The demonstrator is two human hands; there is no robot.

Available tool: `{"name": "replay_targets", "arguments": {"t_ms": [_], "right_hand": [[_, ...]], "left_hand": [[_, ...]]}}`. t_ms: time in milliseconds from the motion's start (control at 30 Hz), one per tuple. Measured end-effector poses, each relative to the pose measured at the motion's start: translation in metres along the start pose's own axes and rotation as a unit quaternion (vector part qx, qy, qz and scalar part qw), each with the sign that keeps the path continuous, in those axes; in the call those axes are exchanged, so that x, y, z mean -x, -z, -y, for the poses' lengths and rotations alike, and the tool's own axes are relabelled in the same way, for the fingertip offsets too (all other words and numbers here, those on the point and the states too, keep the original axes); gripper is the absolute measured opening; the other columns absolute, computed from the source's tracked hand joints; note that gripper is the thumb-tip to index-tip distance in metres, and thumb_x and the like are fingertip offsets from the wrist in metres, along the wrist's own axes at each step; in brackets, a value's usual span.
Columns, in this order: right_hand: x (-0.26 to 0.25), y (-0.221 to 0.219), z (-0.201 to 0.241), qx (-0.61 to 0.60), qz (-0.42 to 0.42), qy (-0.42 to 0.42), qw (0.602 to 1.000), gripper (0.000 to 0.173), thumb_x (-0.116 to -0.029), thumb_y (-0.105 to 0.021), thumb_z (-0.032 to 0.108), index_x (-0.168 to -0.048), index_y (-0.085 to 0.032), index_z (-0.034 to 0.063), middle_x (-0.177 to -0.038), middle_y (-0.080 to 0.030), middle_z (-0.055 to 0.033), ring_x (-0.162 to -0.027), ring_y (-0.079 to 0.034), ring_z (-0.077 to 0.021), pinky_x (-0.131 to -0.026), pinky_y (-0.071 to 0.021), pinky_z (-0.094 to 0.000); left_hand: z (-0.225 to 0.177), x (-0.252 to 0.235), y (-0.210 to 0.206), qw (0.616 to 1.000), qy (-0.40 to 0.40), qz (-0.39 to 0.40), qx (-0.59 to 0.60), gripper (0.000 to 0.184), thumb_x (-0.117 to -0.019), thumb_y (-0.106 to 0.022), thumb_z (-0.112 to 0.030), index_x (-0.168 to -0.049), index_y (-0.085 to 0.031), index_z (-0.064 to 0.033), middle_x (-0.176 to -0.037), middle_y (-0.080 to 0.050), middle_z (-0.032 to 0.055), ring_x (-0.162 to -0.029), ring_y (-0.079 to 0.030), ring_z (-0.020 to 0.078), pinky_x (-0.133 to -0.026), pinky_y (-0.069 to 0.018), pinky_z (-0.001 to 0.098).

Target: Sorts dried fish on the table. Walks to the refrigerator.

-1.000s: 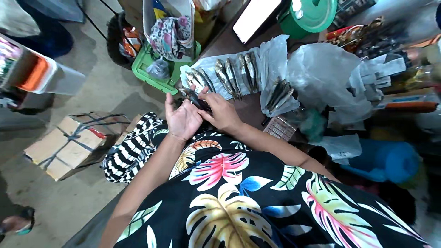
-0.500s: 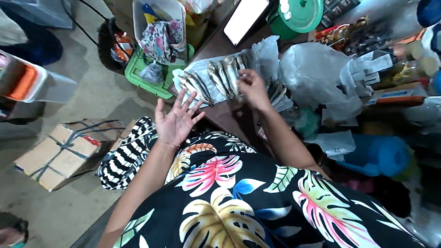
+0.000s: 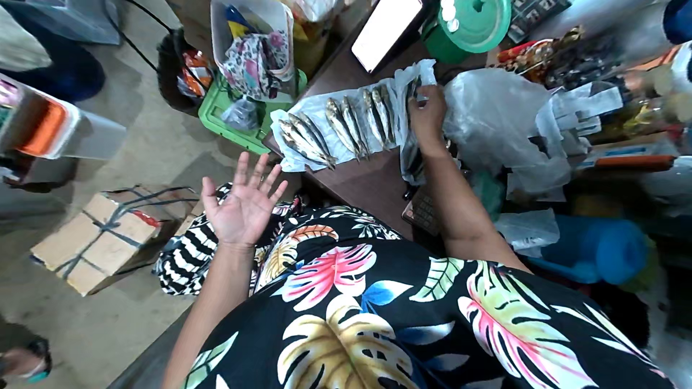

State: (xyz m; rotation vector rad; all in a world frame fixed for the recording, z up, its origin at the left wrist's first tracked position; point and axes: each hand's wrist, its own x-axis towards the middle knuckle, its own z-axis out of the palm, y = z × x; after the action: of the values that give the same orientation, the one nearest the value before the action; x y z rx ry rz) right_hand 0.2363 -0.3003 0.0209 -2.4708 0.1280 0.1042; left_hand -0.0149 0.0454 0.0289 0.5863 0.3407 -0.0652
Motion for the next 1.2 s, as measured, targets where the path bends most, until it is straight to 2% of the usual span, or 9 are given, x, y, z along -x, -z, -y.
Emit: {"name": "replay_targets", "arguments": {"t_ms": [67, 167, 300, 400, 567, 867, 933, 1067, 1200], "right_hand": [[0.014, -0.007, 0.009, 0.001, 0.016, 0.045, 0.999, 0.038, -0.0999, -0.059, 0.017, -0.131, -0.062, -0.0039, -0.132, -0.06, -0.0269, -0.115, -0.065, -0.0349, -0.099, -0.0545, -0.0457], [0.027, -0.022, 0.017, 0.004, 0.052, 0.079, 0.996, 0.04, -0.1, -0.062, 0.019, -0.133, -0.06, -0.0032, -0.135, -0.06, -0.0249, -0.119, -0.064, -0.0339, -0.1, -0.0546, -0.045], [0.027, -0.036, 0.018, 0.017, 0.065, 0.052, 0.996, 0.053, -0.096, -0.069, 0.018, -0.141, -0.053, -0.0045, -0.139, -0.058, -0.0265, -0.126, -0.06, -0.0376, -0.109, -0.0488, -0.0487], [0.024, -0.037, 0.016, 0.025, 0.055, 0.03, 0.998, 0.051, -0.0965, -0.067, 0.014, -0.142, -0.05, -0.0041, -0.137, -0.059, -0.0251, -0.123, -0.062, -0.0361, -0.106, -0.051, -0.0474], [0.022, -0.03, 0.01, 0.019, 0.051, -0.022, 0.998, 0.052, -0.0981, -0.061, 0.013, -0.147, -0.047, 0.0002, -0.136, -0.062, -0.0231, -0.119, -0.065, -0.0369, -0.101, -0.0529, -0.0526], [0.026, -0.036, 0.013, 0.052, 0.012, 0.031, 0.998, 0.047, -0.0961, -0.062, 0.008, -0.141, -0.053, -0.0027, -0.134, -0.062, -0.0233, -0.122, -0.063, -0.0348, -0.104, -0.0519, -0.0476], [0.027, -0.038, 0.015, 0.084, 0.006, 0.04, 0.996, 0.046, -0.0961, -0.063, 0.011, -0.14, -0.055, -0.0006, -0.135, -0.061, -0.0227, -0.125, -0.061, -0.0354, -0.105, -0.0504, -0.0488], [0.027, -0.04, 0.014, 0.104, 0.016, 0.036, 0.994, 0.054, -0.0952, -0.07, 0.025, -0.142, -0.055, 0.0036, -0.139, -0.058, -0.022, -0.128, -0.058, -0.0372, -0.104, -0.0498, -0.0526], [0.029, -0.04, 0.01, 0.075, 0.021, 0.035, 0.996, 0.058, -0.0932, -0.072, 0.023, -0.144, -0.053, 0.0036, -0.14, -0.057, -0.0235, -0.129, -0.058, -0.0377, -0.107, -0.0486, -0.0519]], "left_hand": [[-0.001, -0.001, 0.001, 1.0, 0.001, -0.006, -0.001, 0.086, -0.0965, 0.014, -0.063, -0.163, -0.023, -0.023, -0.168, -0.027, 0.0086, -0.152, -0.033, 0.032, -0.118, -0.0338, 0.0555], [-0.002, -0.005, -0.002, 1.0, 0.004, -0.01, -0.003, 0.086, -0.0963, 0.015, -0.064, -0.163, -0.022, -0.0236, -0.168, -0.027, 0.0078, -0.152, -0.033, 0.0305, -0.118, -0.0337, 0.0544], [-0.003, -0.009, -0.009, 1.0, 0.0, -0.01, 0.022, 0.088, -0.0963, 0.014, -0.066, -0.161, -0.026, -0.0229, -0.165, -0.032, 0.0096, -0.15, -0.036, 0.0323, -0.117, -0.0359, 0.054], [-0.003, -0.005, -0.008, 1.0, 0.001, 0.001, 0.017, 0.088, -0.0959, 0.015, -0.065, -0.163, -0.023, -0.0233, -0.168, -0.027, 0.0086, -0.152, -0.033, 0.031, -0.118, -0.0341, 0.0532], [-0.003, -0.002, 0.004, 1.0, -0.002, -0.008, 0.026, 0.087, -0.0966, 0.013, -0.064, -0.163, -0.023, -0.0206, -0.168, -0.026, 0.0093, -0.152, -0.031, 0.0313, -0.119, -0.0323, 0.0535], [-0.004, -0.006, 0.001, 0.999, 0.002, -0.019, 0.031, 0.086, -0.0969, 0.013, -0.064, -0.163, -0.023, -0.0218, -0.168, -0.027, 0.0086, -0.152, -0.033, 0.0307, -0.119, -0.0337, 0.053], [-0.004, -0.007, 0.001, 0.999, 0.003, -0.015, 0.036, 0.085, -0.0974, 0.012, -0.064, -0.162, -0.023, -0.0219, -0.168, -0.027, 0.0085, -0.152, -0.033, 0.0307, -0.119, -0.0338, 0.0528], [-0.003, -0.01, 0.002, 0.999, 0.003, -0.017, 0.038, 0.086, -0.0973, 0.011, -0.064, -0.162, -0.025, -0.0209, -0.167, -0.028, 0.0093, -0.151, -0.034, 0.0309, -0.118, -0.0341, 0.053], [0.001, -0.008, 0.005, 0.999, -0.001, -0.021, 0.046, 0.087, -0.0964, 0.01, -0.067, -0.162, -0.026, -0.0217, -0.166, -0.031, 0.0092, -0.15, -0.036, 0.0314, -0.117, -0.0352, 0.0543]]}}
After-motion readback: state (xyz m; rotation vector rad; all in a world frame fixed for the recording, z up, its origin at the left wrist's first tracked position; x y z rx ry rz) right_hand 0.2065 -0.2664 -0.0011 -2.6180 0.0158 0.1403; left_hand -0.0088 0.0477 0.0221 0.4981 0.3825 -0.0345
